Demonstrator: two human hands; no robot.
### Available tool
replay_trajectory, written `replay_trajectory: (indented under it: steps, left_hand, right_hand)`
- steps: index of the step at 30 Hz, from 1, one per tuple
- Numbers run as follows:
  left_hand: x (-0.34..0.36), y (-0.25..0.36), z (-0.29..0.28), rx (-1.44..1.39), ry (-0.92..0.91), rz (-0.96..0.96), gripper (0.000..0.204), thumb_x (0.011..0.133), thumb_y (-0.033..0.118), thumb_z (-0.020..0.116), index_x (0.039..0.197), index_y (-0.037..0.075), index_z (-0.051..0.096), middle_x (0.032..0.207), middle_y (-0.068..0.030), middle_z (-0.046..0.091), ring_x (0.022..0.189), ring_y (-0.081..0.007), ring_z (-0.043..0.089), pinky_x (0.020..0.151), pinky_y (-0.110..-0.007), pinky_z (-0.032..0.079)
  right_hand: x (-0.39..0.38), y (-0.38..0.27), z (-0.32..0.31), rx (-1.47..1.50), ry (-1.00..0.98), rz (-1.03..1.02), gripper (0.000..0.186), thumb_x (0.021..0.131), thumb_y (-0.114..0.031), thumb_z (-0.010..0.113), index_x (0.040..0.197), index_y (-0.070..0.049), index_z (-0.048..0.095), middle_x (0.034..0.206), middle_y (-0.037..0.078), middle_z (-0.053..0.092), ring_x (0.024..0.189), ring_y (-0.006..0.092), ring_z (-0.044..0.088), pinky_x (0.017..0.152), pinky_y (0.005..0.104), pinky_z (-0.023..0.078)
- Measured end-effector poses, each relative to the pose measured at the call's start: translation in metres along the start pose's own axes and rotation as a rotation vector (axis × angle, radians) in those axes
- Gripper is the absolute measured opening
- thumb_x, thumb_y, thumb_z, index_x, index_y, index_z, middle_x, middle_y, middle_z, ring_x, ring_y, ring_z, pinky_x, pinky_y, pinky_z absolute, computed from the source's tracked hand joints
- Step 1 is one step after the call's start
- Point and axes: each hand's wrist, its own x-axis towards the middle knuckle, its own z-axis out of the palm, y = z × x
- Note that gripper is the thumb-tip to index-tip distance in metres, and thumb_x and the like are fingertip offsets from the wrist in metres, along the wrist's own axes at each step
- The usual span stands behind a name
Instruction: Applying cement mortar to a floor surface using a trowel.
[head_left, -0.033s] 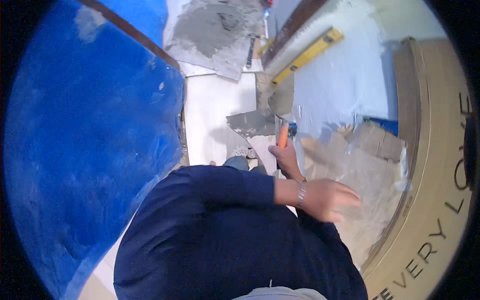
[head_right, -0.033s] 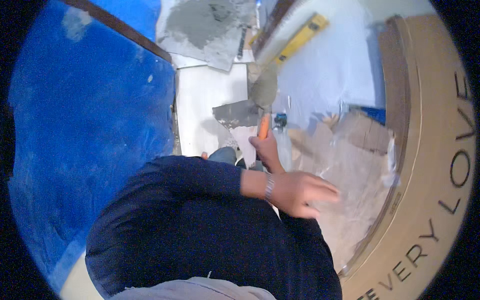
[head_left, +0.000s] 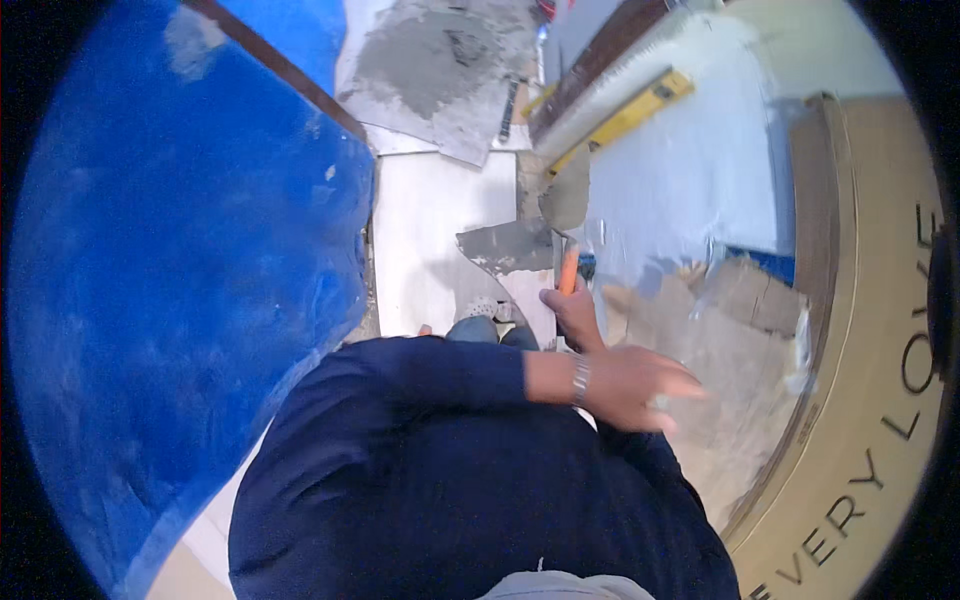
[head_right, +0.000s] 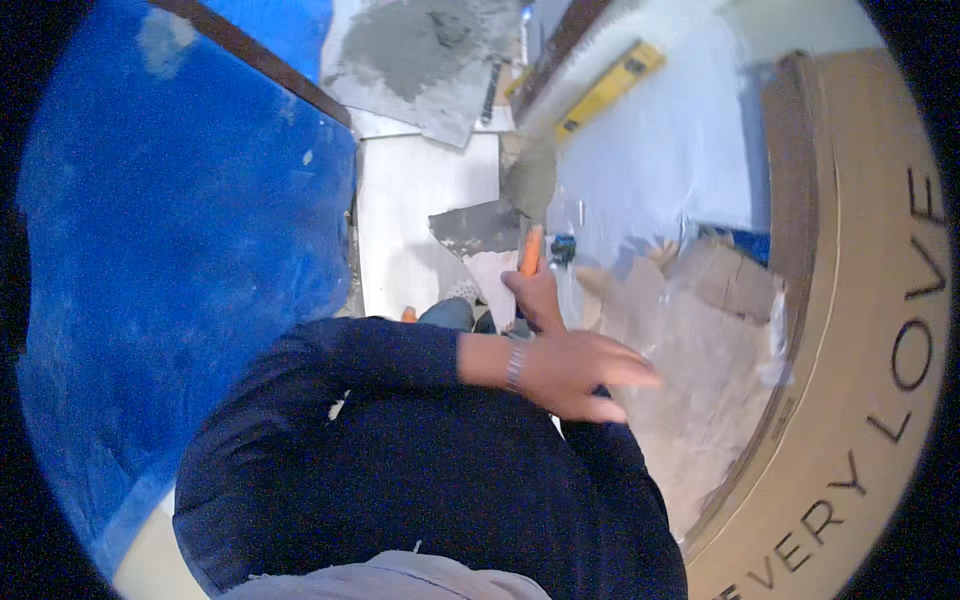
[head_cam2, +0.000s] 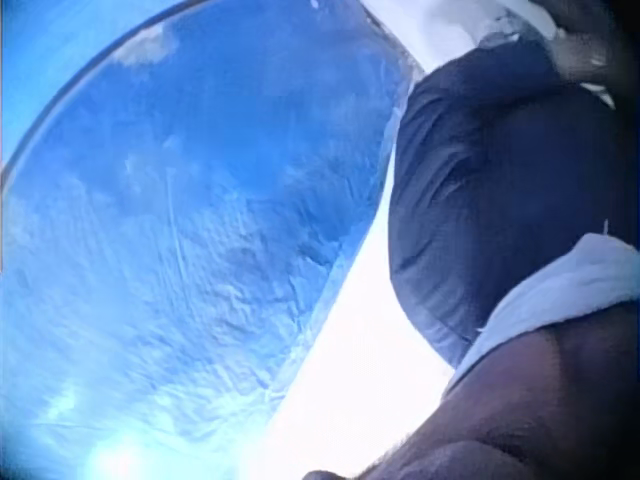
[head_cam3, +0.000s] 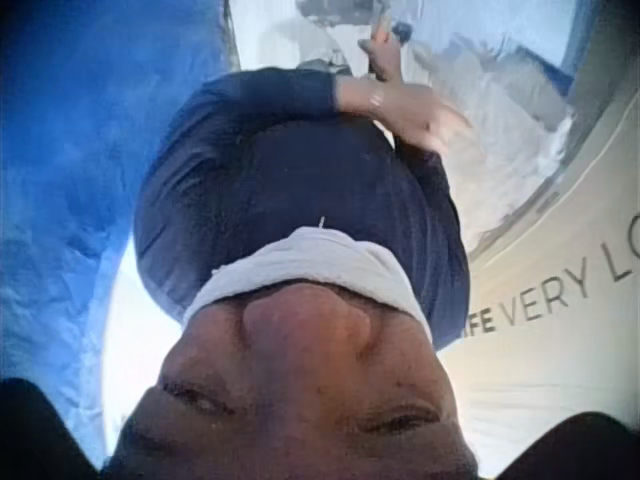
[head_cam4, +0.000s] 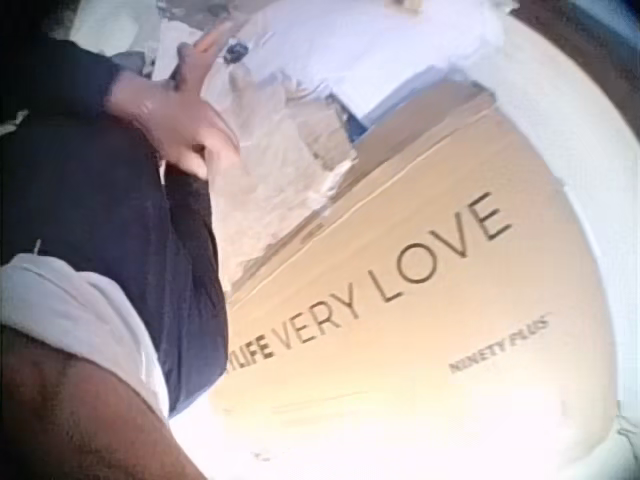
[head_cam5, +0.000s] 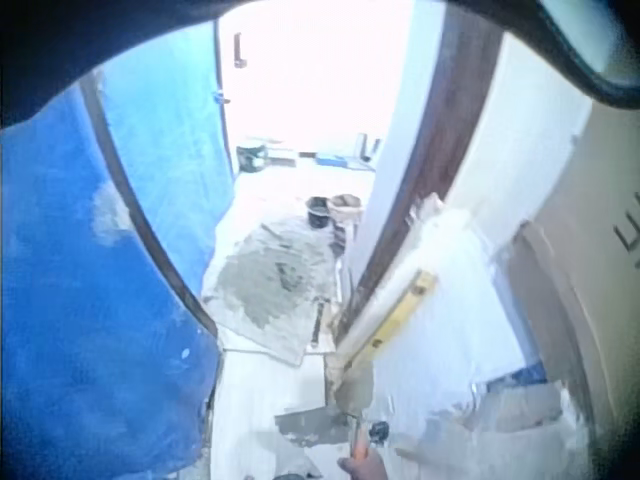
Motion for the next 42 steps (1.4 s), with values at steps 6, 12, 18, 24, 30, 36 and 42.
replay_trajectory:
  steps: [6, 12, 18, 24, 30, 36, 42]
  left_hand:
    - [-0.141, 0.073, -0.014, 0.340, 0.398, -0.393, 0.045, 0.083, 0.014, 0.072, 0.124, 0.002, 0.060, 0.122, -0.0123, 0.064, 0.111, -0.0251, 0.062, 0.097, -0.036, 0.047]
    - [-0.196, 0.159, 0.024, 0.738, 0.792, 0.024, 0.041, 0.087, 0.011, 0.066, 0.123, -0.005, 0.057, 0.122, -0.0202, 0.062, 0.111, -0.0275, 0.061, 0.099, -0.040, 0.046]
    - [-0.112, 0.219, 0.111, 0.903, 0.703, 0.606, 0.024, 0.092, 0.012, 0.064, 0.113, 0.000, 0.064, 0.103, -0.0087, 0.070, 0.091, -0.0129, 0.064, 0.082, -0.026, 0.050]
    - [-0.222, 0.178, 0.362, 0.709, 0.965, 0.290, 0.039, 0.095, 0.011, 0.059, 0.130, -0.003, 0.050, 0.126, -0.0145, 0.059, 0.108, -0.0215, 0.063, 0.090, -0.030, 0.050]
    - [-0.334, 0.139, 0.500, 0.412, 1.432, -0.097, 0.043, 0.094, 0.008, 0.058, 0.134, -0.003, 0.047, 0.128, -0.0142, 0.059, 0.108, -0.0193, 0.062, 0.091, -0.030, 0.050]
    - [-0.264, -0.008, 0.320, 0.273, 1.869, -0.532, 0.047, 0.095, 0.021, 0.062, 0.133, -0.002, 0.049, 0.123, -0.0095, 0.063, 0.097, -0.0145, 0.065, 0.075, -0.024, 0.051]
    - [-0.213, -0.112, -0.040, 0.235, 1.907, -0.563, 0.042, 0.096, 0.021, 0.059, 0.132, 0.003, 0.050, 0.121, -0.0101, 0.063, 0.095, -0.0173, 0.066, 0.077, -0.029, 0.055]
  right_hand:
    - [0.053, 0.014, -0.024, -0.038, -0.140, -0.226, 0.037, 0.068, -0.018, 0.073, 0.095, 0.000, 0.055, 0.080, 0.008, 0.060, 0.071, 0.0181, 0.059, 0.064, 0.0336, 0.048]
    - [0.075, -0.027, -0.007, -0.133, -0.124, -0.504, 0.022, 0.074, -0.012, 0.068, 0.088, 0.000, 0.057, 0.071, 0.002, 0.057, 0.061, 0.0129, 0.056, 0.056, 0.0309, 0.046]
    - [0.033, -0.010, 0.000, 0.128, -0.324, -0.522, 0.014, 0.075, -0.013, 0.067, 0.080, -0.003, 0.057, 0.069, 0.002, 0.055, 0.061, 0.0126, 0.055, 0.054, 0.0313, 0.043]
    - [-0.139, 0.164, -0.087, -0.075, -0.229, -0.718, 0.024, 0.072, -0.014, 0.069, 0.088, -0.001, 0.057, 0.072, 0.004, 0.057, 0.060, 0.0141, 0.054, 0.054, 0.0327, 0.044]
    - [-0.224, 0.202, -0.205, 0.030, -0.223, -0.647, 0.032, 0.074, -0.008, 0.068, 0.102, 0.000, 0.054, 0.081, 0.005, 0.059, 0.065, 0.0150, 0.057, 0.059, 0.0302, 0.047]
    - [0.075, 0.126, -0.243, -0.139, -0.108, -0.546, 0.030, 0.072, -0.010, 0.069, 0.097, 0.002, 0.057, 0.084, 0.006, 0.062, 0.073, 0.0160, 0.059, 0.066, 0.0309, 0.048]
    - [0.372, 0.020, -0.134, 0.057, -0.212, -0.276, 0.026, 0.071, -0.009, 0.069, 0.092, -0.002, 0.056, 0.079, 0.004, 0.060, 0.069, 0.0152, 0.058, 0.063, 0.0306, 0.047]
